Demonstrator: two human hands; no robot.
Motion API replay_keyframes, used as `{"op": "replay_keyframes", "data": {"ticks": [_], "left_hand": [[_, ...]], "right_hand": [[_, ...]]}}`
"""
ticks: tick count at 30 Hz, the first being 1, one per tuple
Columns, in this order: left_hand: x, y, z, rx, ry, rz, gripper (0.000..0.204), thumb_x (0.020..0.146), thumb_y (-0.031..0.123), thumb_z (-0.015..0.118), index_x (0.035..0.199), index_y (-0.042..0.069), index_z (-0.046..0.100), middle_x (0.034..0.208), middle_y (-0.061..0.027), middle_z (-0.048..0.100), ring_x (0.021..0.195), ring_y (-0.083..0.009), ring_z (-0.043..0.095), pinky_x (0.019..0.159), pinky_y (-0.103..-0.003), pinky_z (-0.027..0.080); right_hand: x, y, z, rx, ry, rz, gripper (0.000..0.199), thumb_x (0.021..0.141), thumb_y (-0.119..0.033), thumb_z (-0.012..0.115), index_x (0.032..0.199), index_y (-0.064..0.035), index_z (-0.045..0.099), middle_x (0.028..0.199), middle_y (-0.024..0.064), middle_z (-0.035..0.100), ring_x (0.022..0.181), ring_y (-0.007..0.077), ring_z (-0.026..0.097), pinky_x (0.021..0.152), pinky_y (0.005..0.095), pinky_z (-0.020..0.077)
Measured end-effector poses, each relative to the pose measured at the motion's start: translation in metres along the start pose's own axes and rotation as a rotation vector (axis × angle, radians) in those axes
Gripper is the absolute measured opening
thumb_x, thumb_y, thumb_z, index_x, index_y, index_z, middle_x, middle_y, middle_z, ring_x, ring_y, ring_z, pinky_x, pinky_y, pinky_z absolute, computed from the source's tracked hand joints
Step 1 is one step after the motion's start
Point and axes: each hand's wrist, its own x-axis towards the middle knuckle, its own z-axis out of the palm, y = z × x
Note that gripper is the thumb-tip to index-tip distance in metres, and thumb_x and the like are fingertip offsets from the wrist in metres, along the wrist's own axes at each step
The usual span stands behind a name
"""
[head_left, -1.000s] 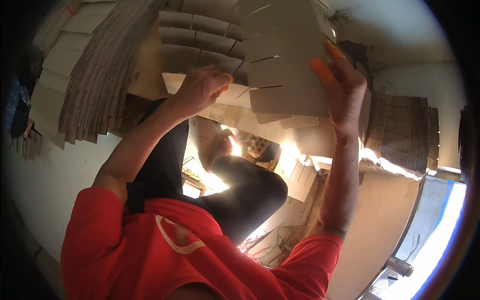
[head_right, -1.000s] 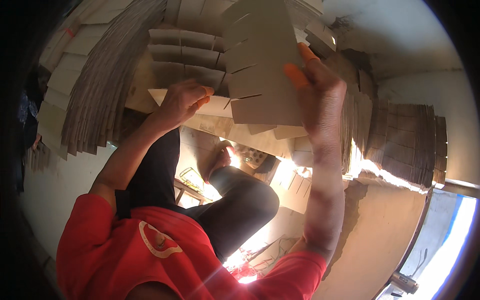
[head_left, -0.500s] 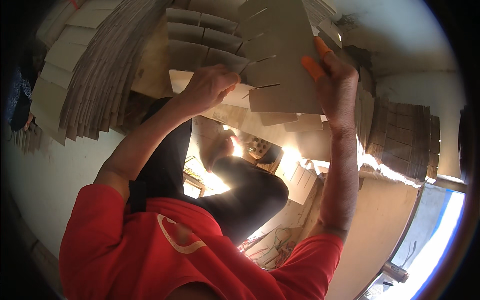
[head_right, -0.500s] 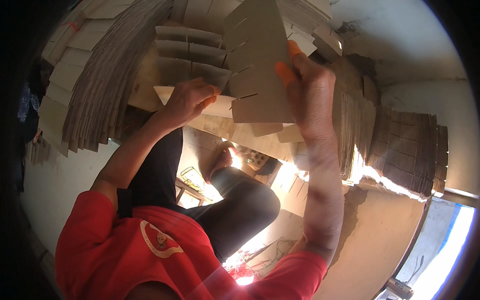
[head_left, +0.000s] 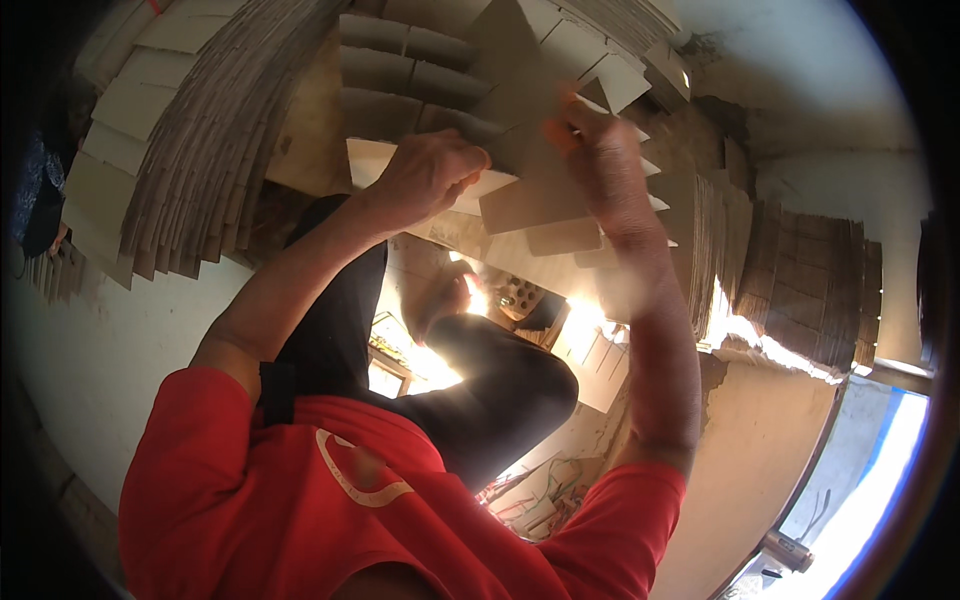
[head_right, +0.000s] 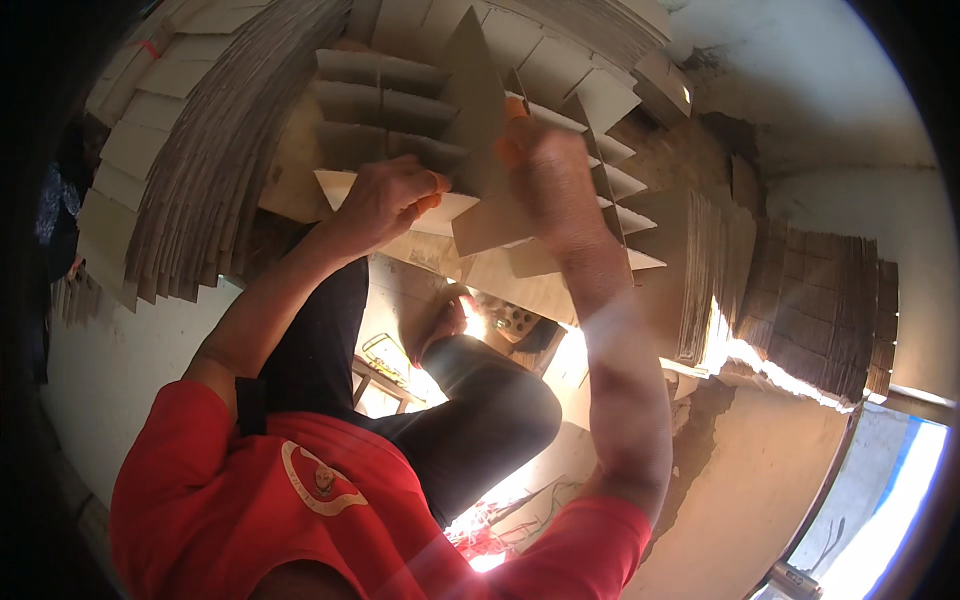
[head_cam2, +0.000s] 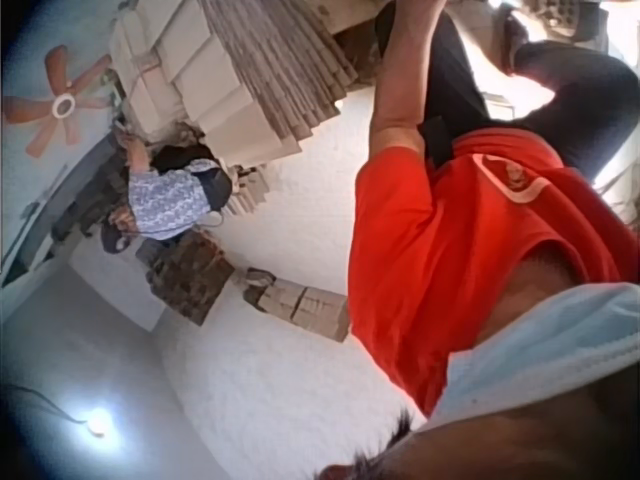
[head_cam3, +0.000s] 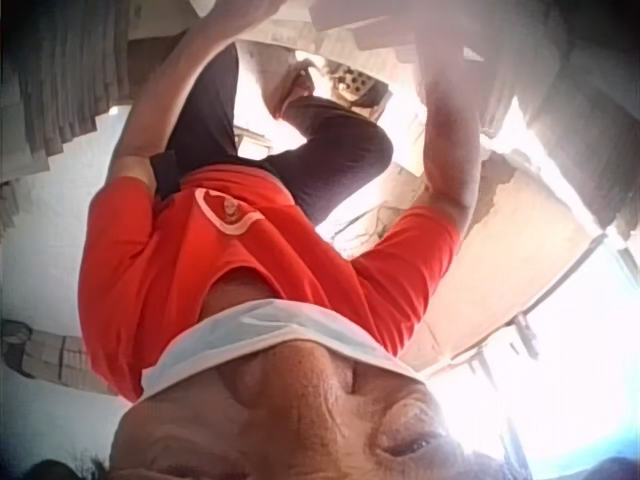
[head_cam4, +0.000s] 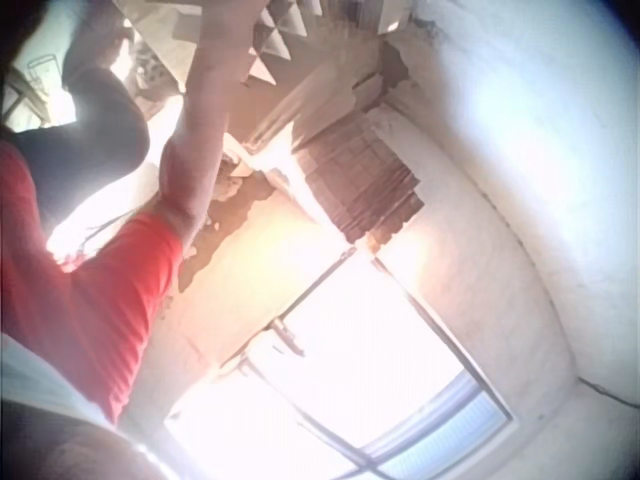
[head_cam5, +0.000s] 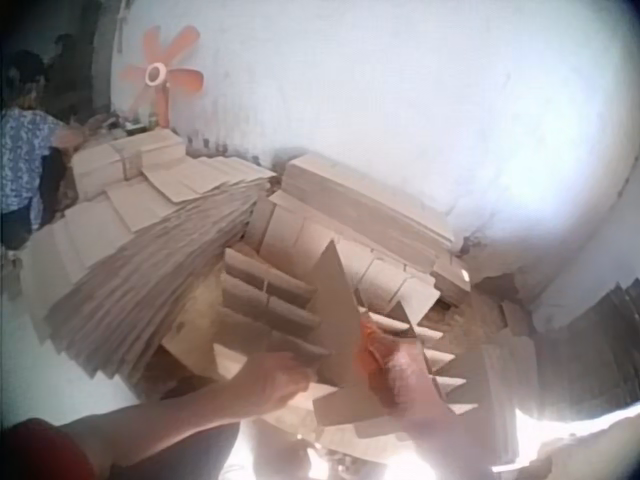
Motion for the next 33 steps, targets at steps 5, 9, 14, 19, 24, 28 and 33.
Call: {"op": "replay_keyframes", "data": {"ticks": [5, 9, 14, 19, 24, 28, 33], "left_hand": [[0.001, -0.002, 0.0, 0.018, -0.005, -0.052, 0.014, 0.076, -0.001, 0.065, 0.089, 0.003, 0.064, 0.074, -0.0097, 0.061, 0.067, -0.0247, 0.061, 0.057, -0.035, 0.05], [0.003, -0.001, 0.0, -0.001, -0.039, -0.085, 0.014, 0.077, -0.001, 0.065, 0.091, 0.002, 0.064, 0.077, -0.0106, 0.061, 0.068, -0.0256, 0.062, 0.059, -0.035, 0.05], [0.001, -0.004, 0.0, -0.008, -0.022, -0.095, 0.015, 0.077, -0.003, 0.064, 0.092, 0.002, 0.064, 0.077, -0.011, 0.062, 0.068, -0.0256, 0.062, 0.058, -0.035, 0.05], [0.0, -0.006, 0.001, -0.021, -0.04, -0.109, 0.016, 0.076, -0.004, 0.065, 0.09, 0.002, 0.064, 0.077, -0.0115, 0.062, 0.069, -0.0256, 0.062, 0.058, -0.035, 0.049], [0.002, 0.0, -0.002, 0.043, -0.059, -0.071, 0.017, 0.072, -0.004, 0.068, 0.088, 0.001, 0.064, 0.077, -0.0121, 0.061, 0.069, -0.0275, 0.06, 0.06, -0.037, 0.049], [0.0, 0.001, -0.003, 0.041, -0.045, -0.027, 0.021, 0.07, -0.002, 0.071, 0.089, 0.0, 0.064, 0.078, -0.0121, 0.061, 0.071, -0.0278, 0.06, 0.062, -0.037, 0.049], [-0.001, 0.01, -0.007, 0.043, -0.024, 0.047, 0.034, 0.067, 0.0, 0.074, 0.099, -0.002, 0.064, 0.09, -0.0133, 0.066, 0.08, -0.0281, 0.061, 0.068, -0.035, 0.051]], "right_hand": [[0.002, -0.001, 0.005, -0.071, -0.185, 0.047, 0.031, 0.077, 0.002, 0.06, 0.106, 0.0006, 0.05, 0.082, 0.0227, 0.061, 0.076, 0.0391, 0.06, 0.065, 0.041, 0.048], [0.005, -0.006, -0.007, -0.009, -0.309, 0.096, 0.056, 0.08, 0.0, 0.061, 0.132, -0.0056, 0.042, 0.095, 0.022, 0.062, 0.084, 0.0354, 0.061, 0.074, 0.0371, 0.0481], [0.007, -0.023, -0.009, -0.049, -0.47, 0.209, 0.064, 0.073, 0.004, 0.06, 0.132, -0.0047, 0.039, 0.095, 0.0211, 0.063, 0.086, 0.037, 0.06, 0.073, 0.0418, 0.0484], [-0.006, -0.021, 0.0, -0.28, -0.39, 0.095, 0.077, 0.066, 0.004, 0.065, 0.136, -0.0041, 0.034, 0.096, 0.0196, 0.063, 0.087, 0.0366, 0.061, 0.071, 0.0447, 0.0487], [-0.044, -0.014, 0.036, -0.313, -0.367, 0.0, 0.07, 0.071, -0.005, 0.069, 0.135, -0.0065, 0.038, 0.104, 0.0164, 0.061, 0.088, 0.033, 0.063, 0.073, 0.0403, 0.0519], [-0.05, -0.005, 0.019, -0.185, -0.119, -0.107, 0.041, 0.078, -0.007, 0.065, 0.117, -0.0052, 0.054, 0.094, 0.0129, 0.064, 0.083, 0.0286, 0.064, 0.067, 0.0376, 0.0529], [-0.094, 0.05, -0.032, -0.515, 0.397, 0.121, 0.024, 0.087, -0.01, 0.059, 0.111, -0.0066, 0.06, 0.099, 0.011, 0.064, 0.085, 0.0279, 0.063, 0.068, 0.0359, 0.0538]]}}
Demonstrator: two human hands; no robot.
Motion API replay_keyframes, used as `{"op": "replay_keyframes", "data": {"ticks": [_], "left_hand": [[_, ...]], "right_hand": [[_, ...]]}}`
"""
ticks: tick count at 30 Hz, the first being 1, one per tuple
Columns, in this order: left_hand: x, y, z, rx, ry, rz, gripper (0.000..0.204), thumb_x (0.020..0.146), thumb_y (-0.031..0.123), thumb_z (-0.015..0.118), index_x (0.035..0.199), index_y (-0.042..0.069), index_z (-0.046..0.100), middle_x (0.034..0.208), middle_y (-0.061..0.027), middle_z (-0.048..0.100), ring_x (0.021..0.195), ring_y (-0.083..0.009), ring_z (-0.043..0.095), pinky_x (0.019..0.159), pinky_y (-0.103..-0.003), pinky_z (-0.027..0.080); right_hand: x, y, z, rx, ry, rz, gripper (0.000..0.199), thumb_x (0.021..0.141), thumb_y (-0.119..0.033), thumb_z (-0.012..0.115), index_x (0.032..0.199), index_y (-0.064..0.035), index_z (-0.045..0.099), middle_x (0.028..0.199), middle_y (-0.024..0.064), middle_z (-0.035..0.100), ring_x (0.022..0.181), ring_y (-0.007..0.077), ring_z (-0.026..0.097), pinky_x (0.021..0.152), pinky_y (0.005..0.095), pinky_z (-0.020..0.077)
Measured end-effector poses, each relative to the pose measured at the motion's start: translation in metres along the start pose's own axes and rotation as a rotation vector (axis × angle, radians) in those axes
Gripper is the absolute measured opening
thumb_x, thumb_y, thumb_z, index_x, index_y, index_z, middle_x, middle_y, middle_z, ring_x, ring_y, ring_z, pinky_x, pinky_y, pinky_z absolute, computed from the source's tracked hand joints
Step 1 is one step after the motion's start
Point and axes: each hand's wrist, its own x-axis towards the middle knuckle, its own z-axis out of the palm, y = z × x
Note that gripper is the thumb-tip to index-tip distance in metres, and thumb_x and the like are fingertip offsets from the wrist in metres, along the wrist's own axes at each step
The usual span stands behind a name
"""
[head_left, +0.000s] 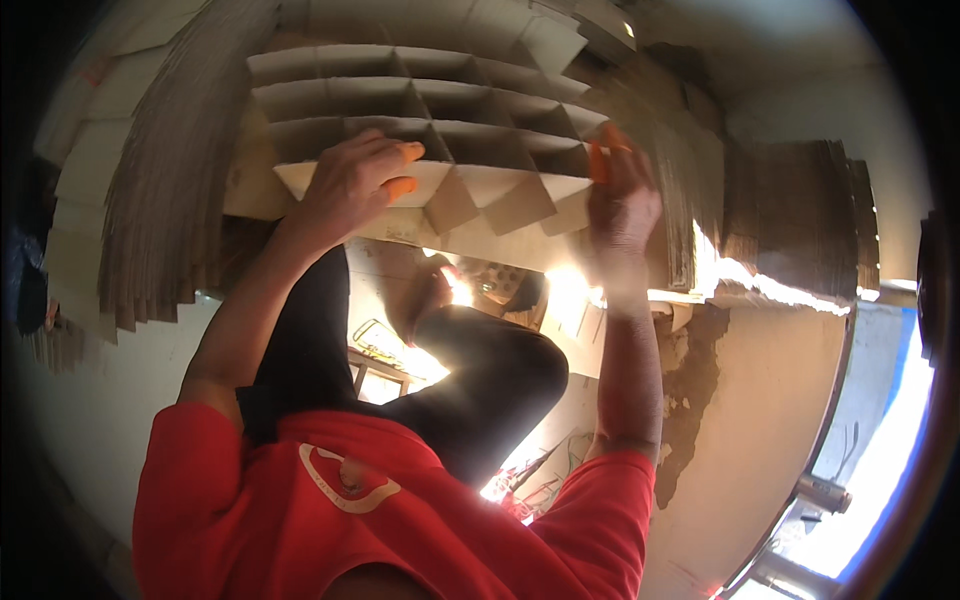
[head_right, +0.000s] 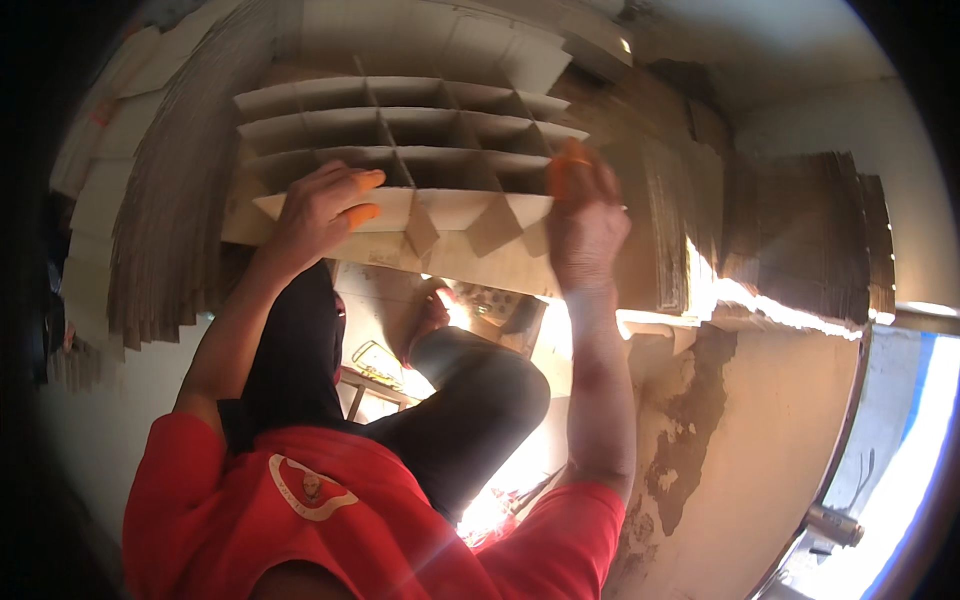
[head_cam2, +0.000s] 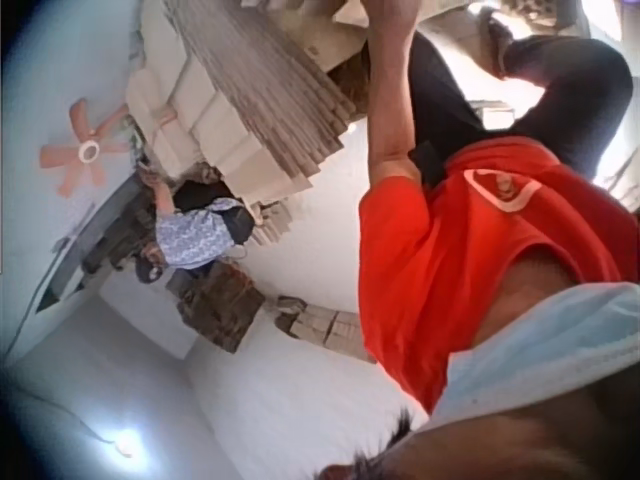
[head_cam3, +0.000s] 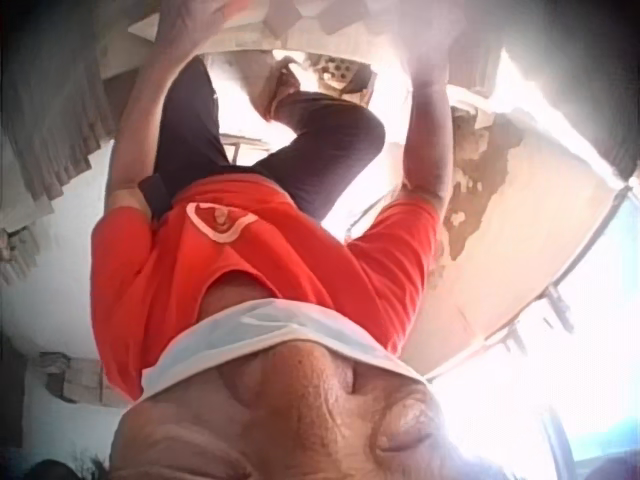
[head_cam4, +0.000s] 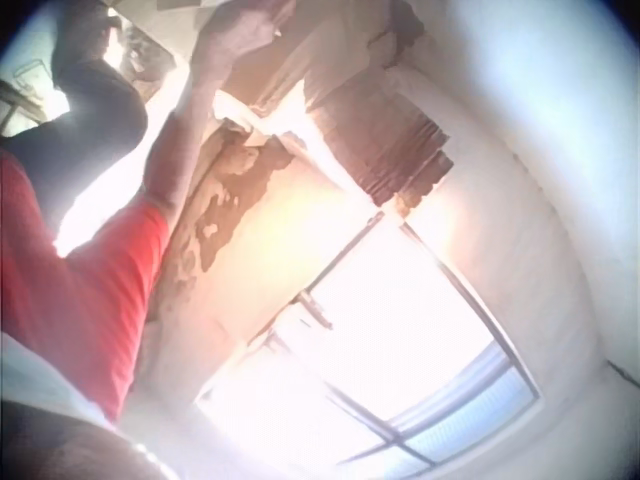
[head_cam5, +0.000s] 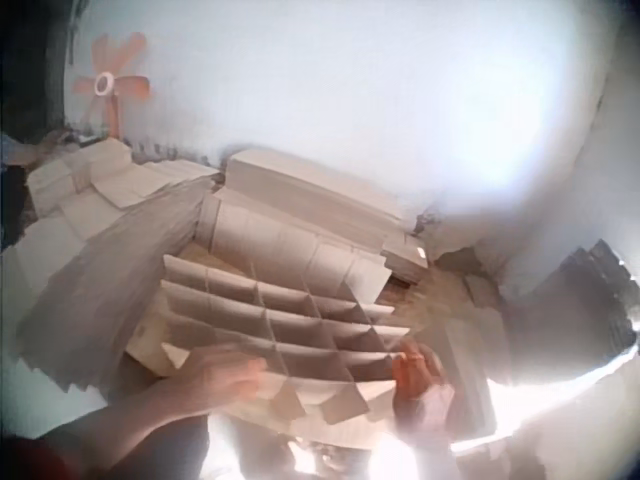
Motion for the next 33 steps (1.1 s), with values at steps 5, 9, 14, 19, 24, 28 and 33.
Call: {"op": "replay_keyframes", "data": {"ticks": [5, 9, 14, 19, 24, 28, 33], "left_hand": [[-0.005, 0.006, -0.008, 0.035, 0.058, 0.025, 0.043, 0.065, -0.002, 0.075, 0.107, -0.002, 0.063, 0.096, -0.0136, 0.066, 0.089, -0.0284, 0.062, 0.073, -0.036, 0.052], [-0.01, 0.0, -0.016, 0.097, 0.06, 0.021, 0.042, 0.067, -0.001, 0.076, 0.107, -0.003, 0.063, 0.097, -0.0132, 0.066, 0.089, -0.0276, 0.061, 0.073, -0.035, 0.052], [-0.011, 0.0, -0.021, 0.114, 0.038, -0.022, 0.034, 0.068, 0.002, 0.075, 0.1, -0.003, 0.064, 0.095, -0.0124, 0.067, 0.088, -0.0263, 0.061, 0.073, -0.035, 0.052], [-0.019, -0.006, -0.03, 0.133, 0.007, -0.06, 0.033, 0.07, 0.001, 0.075, 0.102, -0.003, 0.064, 0.098, -0.0125, 0.067, 0.089, -0.0262, 0.061, 0.074, -0.034, 0.052], [-0.02, -0.005, -0.033, 0.109, 0.042, -0.043, 0.033, 0.069, 0.003, 0.075, 0.1, -0.003, 0.064, 0.095, -0.0117, 0.067, 0.088, -0.0256, 0.061, 0.075, -0.035, 0.051], [-0.022, -0.006, -0.041, 0.119, 0.036, -0.087, 0.035, 0.068, 0.007, 0.076, 0.101, -0.002, 0.064, 0.093, -0.0113, 0.066, 0.089, -0.0257, 0.06, 0.075, -0.036, 0.05], [-0.031, -0.015, -0.051, 0.054, 0.09, -0.143, 0.039, 0.068, 0.005, 0.076, 0.105, -0.002, 0.064, 0.095, -0.013, 0.064, 0.091, -0.0275, 0.059, 0.079, -0.036, 0.048]], "right_hand": [[-0.059, 0.1, -0.03, -0.538, -0.228, 0.412, 0.045, 0.088, -0.027, 0.06, 0.125, -0.0058, 0.049, 0.116, 0.0167, 0.055, 0.106, 0.0341, 0.053, 0.078, 0.0409, 0.0517], [-0.084, 0.121, -0.034, -0.589, -0.514, 0.609, 0.059, 0.082, -0.034, 0.067, 0.127, -0.0052, 0.044, 0.121, 0.019, 0.051, 0.116, 0.0366, 0.045, 0.078, 0.0441, 0.0499], [-0.097, 0.156, -0.033, -0.37, -0.364, 0.428, 0.05, 0.075, -0.031, 0.074, 0.11, -0.006, 0.05, 0.1, 0.0172, 0.061, 0.091, 0.037, 0.059, 0.073, 0.0437, 0.0476], [-0.085, 0.147, -0.037, -0.366, -0.305, 0.499, 0.037, 0.076, -0.033, 0.072, 0.096, -0.0065, 0.053, 0.086, 0.0145, 0.064, 0.079, 0.0377, 0.061, 0.067, 0.0436, 0.0462], [-0.077, 0.138, -0.043, -0.372, -0.322, 0.564, 0.032, 0.082, -0.038, 0.065, 0.084, -0.0061, 0.059, 0.09, 0.0153, 0.064, 0.079, 0.0396, 0.059, 0.064, 0.0455, 0.0438], [-0.065, 0.124, -0.055, -0.218, -0.092, 0.66, 0.032, 0.086, -0.039, 0.061, 0.08, -0.0083, 0.062, 0.087, 0.0133, 0.066, 0.076, 0.0385, 0.059, 0.064, 0.047, 0.0436], [-0.002, 0.061, -0.085, -0.12, 0.223, 0.342, 0.015, 0.089, -0.02, 0.064, 0.089, -0.0053, 0.067, 0.081, 0.011, 0.068, 0.066, 0.0183, 0.062, 0.06, 0.0308, 0.0485]]}}
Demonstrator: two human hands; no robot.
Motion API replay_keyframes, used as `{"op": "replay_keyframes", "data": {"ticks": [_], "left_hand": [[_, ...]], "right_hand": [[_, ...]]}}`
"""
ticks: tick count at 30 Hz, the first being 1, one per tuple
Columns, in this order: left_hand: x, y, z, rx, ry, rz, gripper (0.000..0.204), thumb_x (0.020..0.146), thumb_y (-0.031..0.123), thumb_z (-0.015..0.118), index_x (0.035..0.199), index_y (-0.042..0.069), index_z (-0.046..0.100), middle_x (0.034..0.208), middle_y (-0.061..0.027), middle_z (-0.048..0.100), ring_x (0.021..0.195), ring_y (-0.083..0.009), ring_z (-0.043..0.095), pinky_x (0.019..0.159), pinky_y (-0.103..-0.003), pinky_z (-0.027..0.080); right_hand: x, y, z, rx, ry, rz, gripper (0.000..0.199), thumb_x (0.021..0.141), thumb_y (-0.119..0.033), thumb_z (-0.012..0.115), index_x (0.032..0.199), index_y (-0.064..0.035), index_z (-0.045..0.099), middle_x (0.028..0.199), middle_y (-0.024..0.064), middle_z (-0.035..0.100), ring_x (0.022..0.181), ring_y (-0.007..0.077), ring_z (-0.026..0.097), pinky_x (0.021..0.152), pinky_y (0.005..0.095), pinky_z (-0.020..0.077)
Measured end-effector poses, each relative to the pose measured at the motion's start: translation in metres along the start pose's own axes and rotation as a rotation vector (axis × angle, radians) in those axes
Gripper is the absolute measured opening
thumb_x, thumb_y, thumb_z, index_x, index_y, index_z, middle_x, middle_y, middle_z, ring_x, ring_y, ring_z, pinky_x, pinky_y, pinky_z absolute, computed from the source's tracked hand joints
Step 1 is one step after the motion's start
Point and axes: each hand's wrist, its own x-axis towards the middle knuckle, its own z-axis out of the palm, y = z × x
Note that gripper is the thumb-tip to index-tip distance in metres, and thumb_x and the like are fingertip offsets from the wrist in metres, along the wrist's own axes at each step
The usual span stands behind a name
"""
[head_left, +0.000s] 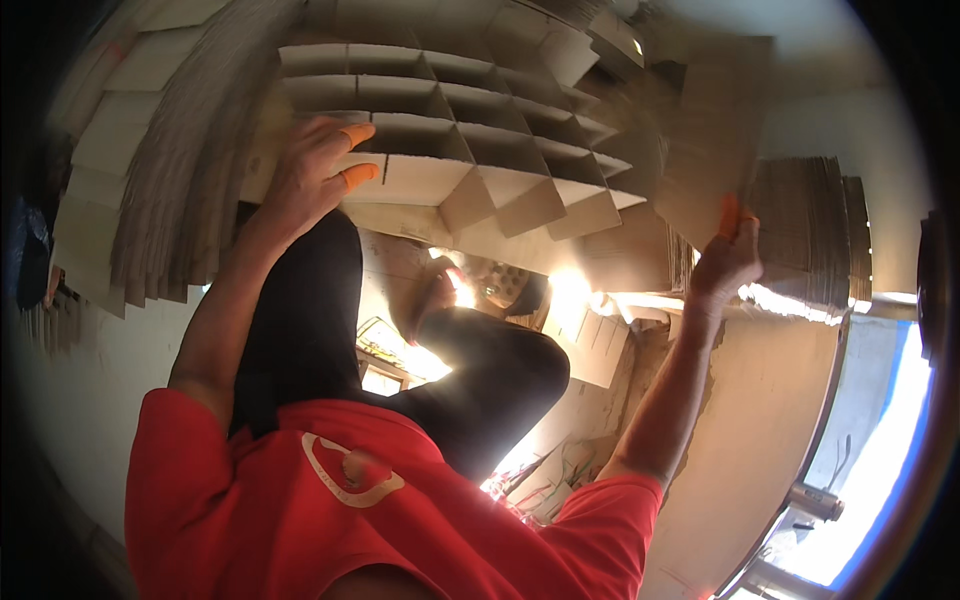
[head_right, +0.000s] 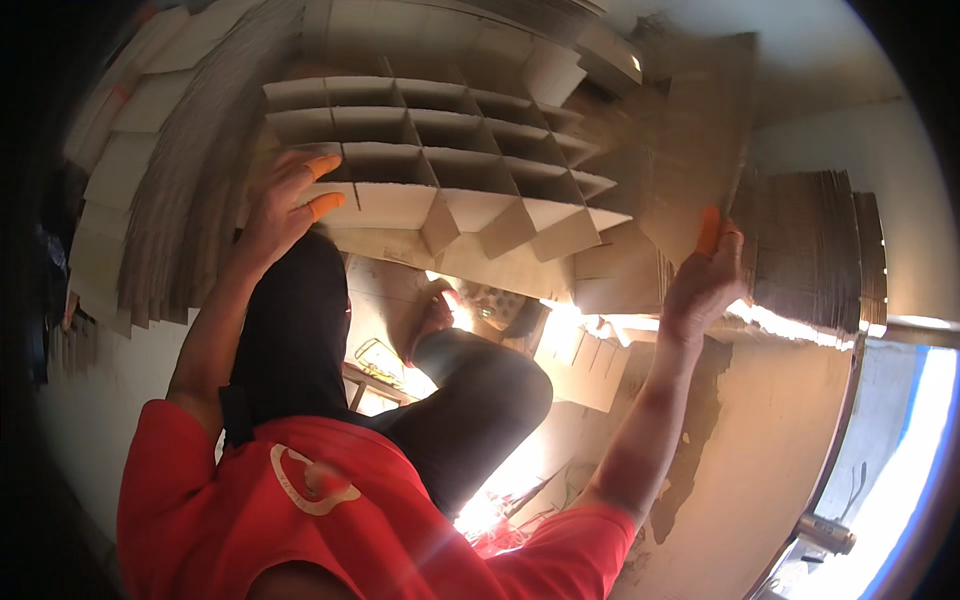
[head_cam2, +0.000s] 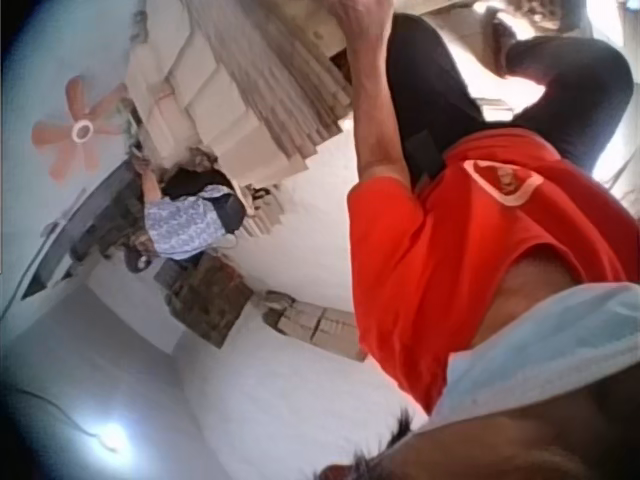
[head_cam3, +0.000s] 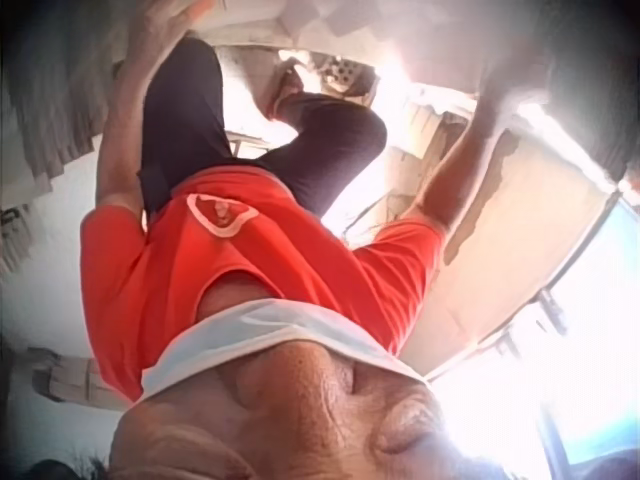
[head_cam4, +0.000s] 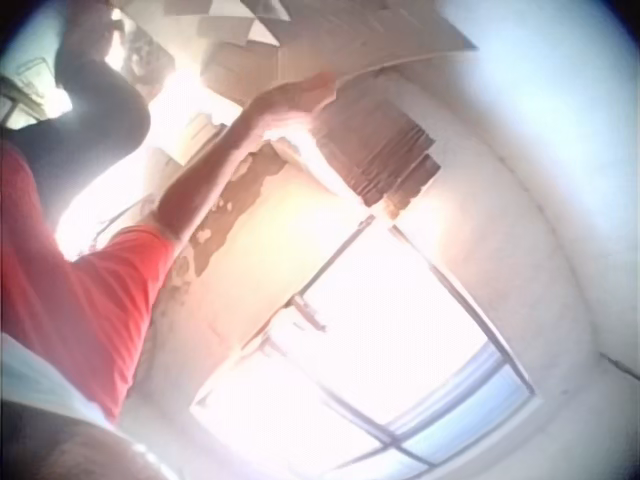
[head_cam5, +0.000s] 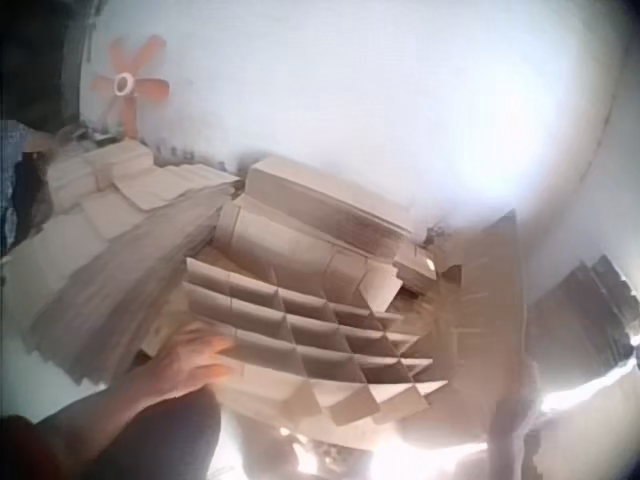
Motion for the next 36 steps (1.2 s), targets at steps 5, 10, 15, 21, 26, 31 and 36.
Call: {"op": "replay_keyframes", "data": {"ticks": [5, 10, 15, 21, 26, 31, 36], "left_hand": [[-0.007, -0.006, 0.003, -0.047, 0.028, -0.033, 0.032, 0.07, 0.004, 0.074, 0.1, -0.003, 0.064, 0.09, -0.0138, 0.063, 0.087, -0.0282, 0.057, 0.076, -0.037, 0.046], [-0.008, -0.01, 0.008, -0.139, 0.031, -0.057, 0.013, 0.075, -0.001, 0.067, 0.087, 0.0, 0.062, 0.075, -0.0117, 0.063, 0.073, -0.0273, 0.057, 0.076, -0.037, 0.044], [-0.009, -0.013, 0.007, -0.133, 0.023, -0.043, 0.007, 0.077, -0.002, 0.065, 0.083, 0.001, 0.061, 0.071, -0.0103, 0.064, 0.068, -0.0268, 0.057, 0.074, -0.036, 0.045], [-0.008, -0.013, 0.011, -0.134, 0.02, -0.043, 0.008, 0.076, -0.003, 0.064, 0.082, 0.001, 0.061, 0.072, -0.0095, 0.064, 0.069, -0.0258, 0.057, 0.074, -0.036, 0.045], [-0.009, -0.016, 0.01, -0.107, 0.015, -0.053, 0.01, 0.074, -0.004, 0.063, 0.082, 0.001, 0.061, 0.072, -0.0091, 0.064, 0.069, -0.0261, 0.057, 0.073, -0.037, 0.045], [-0.008, -0.015, 0.013, -0.13, 0.063, -0.01, 0.016, 0.071, -0.006, 0.068, 0.084, 0.002, 0.063, 0.071, -0.0082, 0.06, 0.068, -0.0251, 0.052, 0.062, -0.037, 0.043], [-0.009, -0.017, 0.013, -0.141, 0.03, -0.077, 0.017, 0.072, -0.005, 0.064, 0.087, 0.001, 0.063, 0.074, -0.0085, 0.064, 0.076, -0.0246, 0.057, 0.067, -0.036, 0.048]], "right_hand": [[0.016, -0.121, -0.009, 0.494, -0.087, -0.053, 0.024, 0.083, -0.005, 0.07, 0.107, -0.0009, 0.065, 0.082, 0.0031, 0.065, 0.067, 0.0039, 0.052, 0.059, 0.0189, 0.0434], [0.009, -0.172, 0.009, 0.651, -0.358, -0.185, 0.042, 0.08, -0.005, 0.073, 0.12, -0.0042, 0.062, 0.065, -0.009, 0.046, 0.059, -0.0001, 0.038, 0.057, 0.0134, 0.0329], [0.004, -0.197, 0.034, 0.633, -0.449, -0.249, 0.042, 0.079, -0.006, 0.073, 0.12, -0.0044, 0.063, 0.062, -0.0091, 0.041, 0.058, 0.0008, 0.036, 0.054, 0.0149, 0.0329], [0.002, -0.207, 0.046, 0.591, -0.43, -0.308, 0.039, 0.08, -0.008, 0.073, 0.118, -0.0039, 0.064, 0.061, -0.0081, 0.038, 0.057, 0.0016, 0.034, 0.053, 0.0158, 0.0308], [0.006, -0.214, 0.046, 0.582, -0.44, -0.281, 0.038, 0.08, -0.008, 0.073, 0.116, -0.0036, 0.064, 0.06, -0.0071, 0.036, 0.057, 0.0024, 0.032, 0.052, 0.0164, 0.0291], [-0.001, -0.218, 0.05, 0.603, -0.419, -0.358, 0.025, 0.08, 0.0, 0.067, 0.105, 0.0021, 0.064, 0.077, 0.0194, 0.063, 0.055, 0.0203, 0.06, 0.053, 0.0276, 0.0466], [-0.015, -0.224, 0.066, 0.599, -0.536, -0.394, 0.026, 0.081, 0.001, 0.061, 0.107, 0.0007, 0.062, 0.064, 0.0199, 0.054, 0.052, 0.0313, 0.054, 0.05, 0.033, 0.0457]]}}
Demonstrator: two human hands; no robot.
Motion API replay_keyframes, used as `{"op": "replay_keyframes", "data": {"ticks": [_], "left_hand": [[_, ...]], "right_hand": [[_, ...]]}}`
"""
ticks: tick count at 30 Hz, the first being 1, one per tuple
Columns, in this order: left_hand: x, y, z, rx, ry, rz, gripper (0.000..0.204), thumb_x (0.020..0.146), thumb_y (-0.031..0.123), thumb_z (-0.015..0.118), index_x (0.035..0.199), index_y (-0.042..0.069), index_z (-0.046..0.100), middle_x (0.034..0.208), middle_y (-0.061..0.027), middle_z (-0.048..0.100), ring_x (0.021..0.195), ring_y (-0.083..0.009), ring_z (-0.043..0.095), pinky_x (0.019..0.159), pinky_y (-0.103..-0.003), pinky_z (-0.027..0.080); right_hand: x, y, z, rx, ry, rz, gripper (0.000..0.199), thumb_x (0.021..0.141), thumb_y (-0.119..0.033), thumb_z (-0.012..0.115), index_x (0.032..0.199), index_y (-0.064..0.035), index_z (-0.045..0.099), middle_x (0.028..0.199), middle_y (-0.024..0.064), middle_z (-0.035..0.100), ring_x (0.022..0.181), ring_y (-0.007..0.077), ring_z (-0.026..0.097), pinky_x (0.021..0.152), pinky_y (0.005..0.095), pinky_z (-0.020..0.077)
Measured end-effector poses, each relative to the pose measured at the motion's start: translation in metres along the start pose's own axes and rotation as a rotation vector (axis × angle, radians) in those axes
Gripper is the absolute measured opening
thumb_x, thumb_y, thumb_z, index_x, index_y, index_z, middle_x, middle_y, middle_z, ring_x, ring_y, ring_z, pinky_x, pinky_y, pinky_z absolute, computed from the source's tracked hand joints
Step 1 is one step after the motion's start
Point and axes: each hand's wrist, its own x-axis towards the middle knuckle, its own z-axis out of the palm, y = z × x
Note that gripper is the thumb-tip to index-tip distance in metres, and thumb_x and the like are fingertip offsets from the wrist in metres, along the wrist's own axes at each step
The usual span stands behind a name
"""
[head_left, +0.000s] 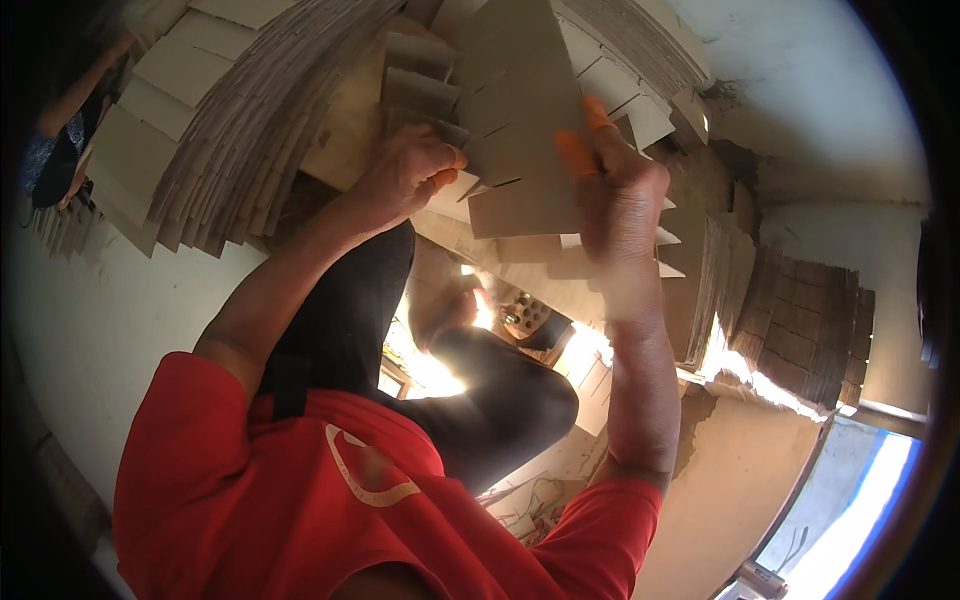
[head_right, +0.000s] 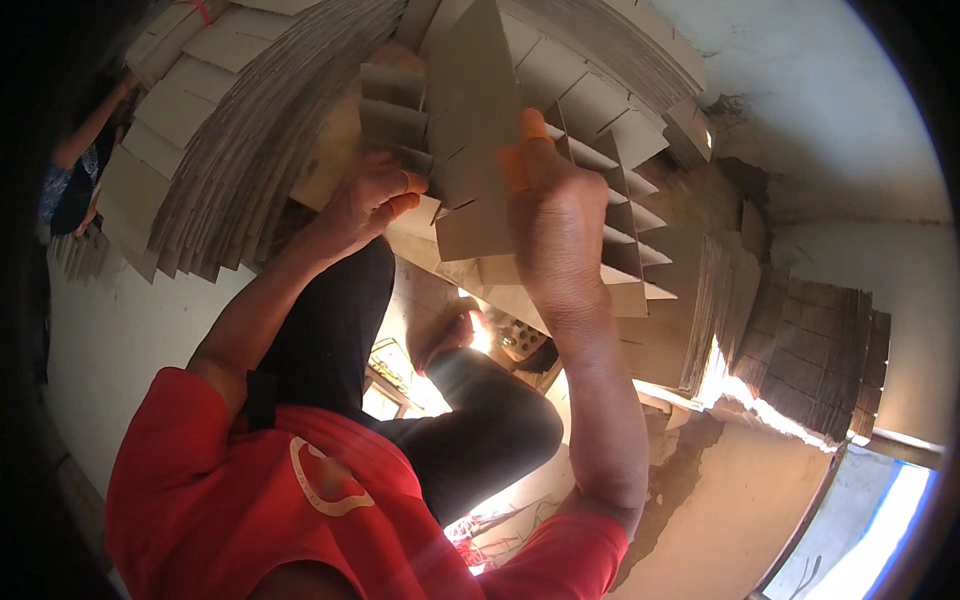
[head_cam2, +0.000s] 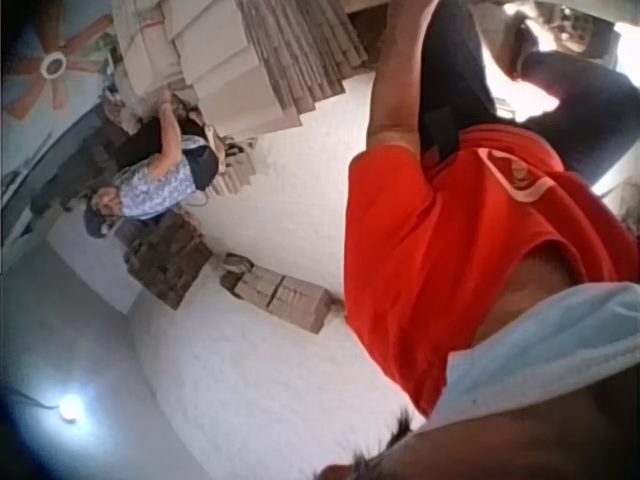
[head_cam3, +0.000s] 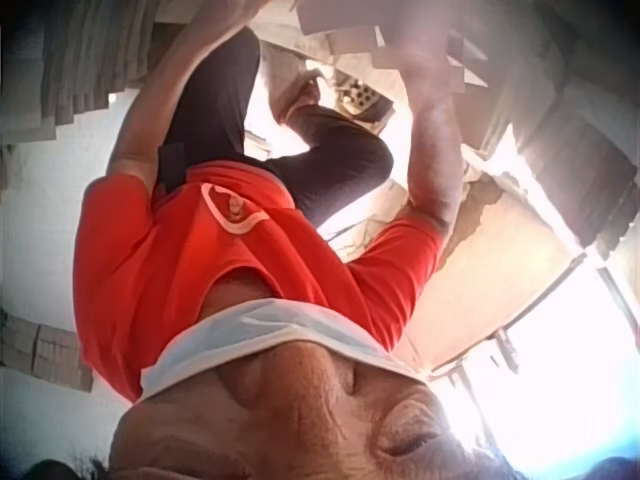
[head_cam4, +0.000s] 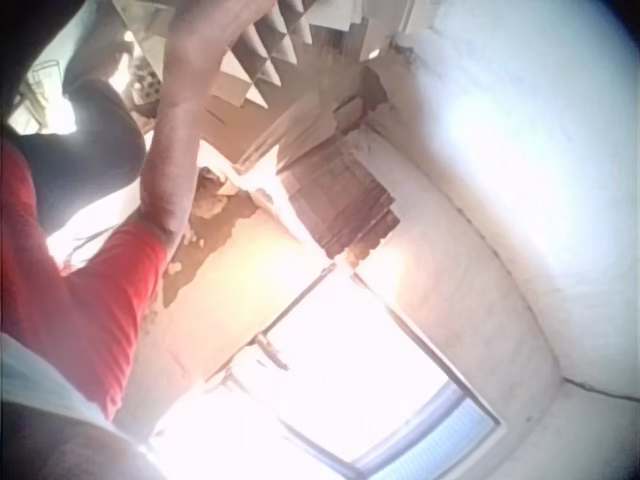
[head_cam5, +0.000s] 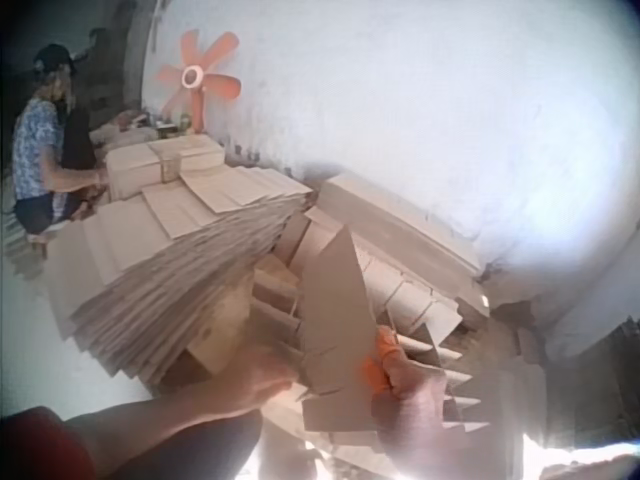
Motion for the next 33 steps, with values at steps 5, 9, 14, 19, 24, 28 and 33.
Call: {"op": "replay_keyframes", "data": {"ticks": [5, 9, 14, 19, 24, 28, 33], "left_hand": [[0.002, 0.003, -0.001, -0.013, 0.003, 0.011, 0.016, 0.072, -0.004, 0.065, 0.087, 0.002, 0.063, 0.076, -0.0074, 0.064, 0.079, -0.0245, 0.058, 0.068, -0.035, 0.049], [0.003, 0.004, -0.002, -0.019, -0.024, -0.003, 0.016, 0.074, -0.005, 0.068, 0.088, 0.0, 0.064, 0.078, -0.0106, 0.063, 0.078, -0.0267, 0.055, 0.067, -0.037, 0.045], [0.004, 0.001, -0.001, 0.01, -0.006, 0.011, 0.016, 0.074, -0.004, 0.068, 0.089, 0.0, 0.064, 0.078, -0.0103, 0.063, 0.078, -0.0265, 0.055, 0.067, -0.036, 0.046], [0.006, 0.002, 0.002, -0.006, -0.021, -0.011, 0.016, 0.075, -0.004, 0.068, 0.09, 0.0, 0.064, 0.078, -0.0102, 0.062, 0.079, -0.0264, 0.055, 0.067, -0.036, 0.047], [0.008, -0.001, 0.003, 0.008, 0.014, -0.035, 0.013, 0.074, -0.002, 0.065, 0.086, 0.002, 0.064, 0.075, -0.0087, 0.063, 0.077, -0.0256, 0.057, 0.067, -0.036, 0.048], [0.009, 0.003, 0.004, -0.025, -0.004, -0.04, 0.013, 0.074, -0.004, 0.064, 0.086, 0.002, 0.064, 0.075, -0.0093, 0.063, 0.076, -0.0257, 0.057, 0.066, -0.036, 0.048], [0.009, 0.0, 0.004, -0.077, -0.027, -0.087, 0.017, 0.075, -0.007, 0.066, 0.09, 0.0, 0.065, 0.076, -0.0108, 0.059, 0.075, -0.0254, 0.054, 0.063, -0.037, 0.047]], "right_hand": [[0.002, 0.005, 0.021, 0.094, -0.045, -0.044, 0.022, 0.081, -0.004, 0.069, 0.101, 0.0018, 0.066, 0.067, 0.0169, 0.059, 0.051, 0.0111, 0.043, 0.05, 0.0267, 0.0422], [-0.003, 0.006, 0.035, 0.073, -0.197, -0.066, 0.036, 0.081, -0.003, 0.067, 0.116, 0.0014, 0.059, 0.066, 0.0192, 0.058, 0.05, 0.0226, 0.05, 0.052, 0.0292, 0.0449], [0.0, 0.003, 0.033, 0.094, -0.297, -0.051, 0.05, 0.083, -0.003, 0.063, 0.13, 0.0011, 0.046, 0.07, 0.0229, 0.058, 0.057, 0.0305, 0.057, 0.053, 0.033, 0.0455], [0.004, 0.001, 0.032, 0.052, -0.393, -0.003, 0.044, 0.081, 0.001, 0.059, 0.122, 0.0058, 0.045, 0.072, 0.0246, 0.059, 0.063, 0.0358, 0.059, 0.055, 0.0394, 0.0463], [0.012, -0.003, 0.033, 0.104, -0.42, -0.065, 0.036, 0.074, 0.007, 0.056, 0.107, 0.0149, 0.045, 0.07, 0.0259, 0.059, 0.07, 0.0412, 0.061, 0.058, 0.0458, 0.0485], [-0.002, 0.007, 0.046, 0.071, -0.342, -0.071, 0.047, 0.082, 0.004, 0.055, 0.125, 0.007, 0.037, 0.072, 0.0276, 0.057, 0.065, 0.0416, 0.06, 0.052, 0.0426, 0.0448], [0.004, -0.004, 0.045, -0.07, -0.44, -0.049, 0.036, 0.068, 0.012, 0.056, 0.103, 0.0157, 0.048, 0.074, 0.0261, 0.061, 0.071, 0.0402, 0.063, 0.06, 0.0444, 0.0523]]}}
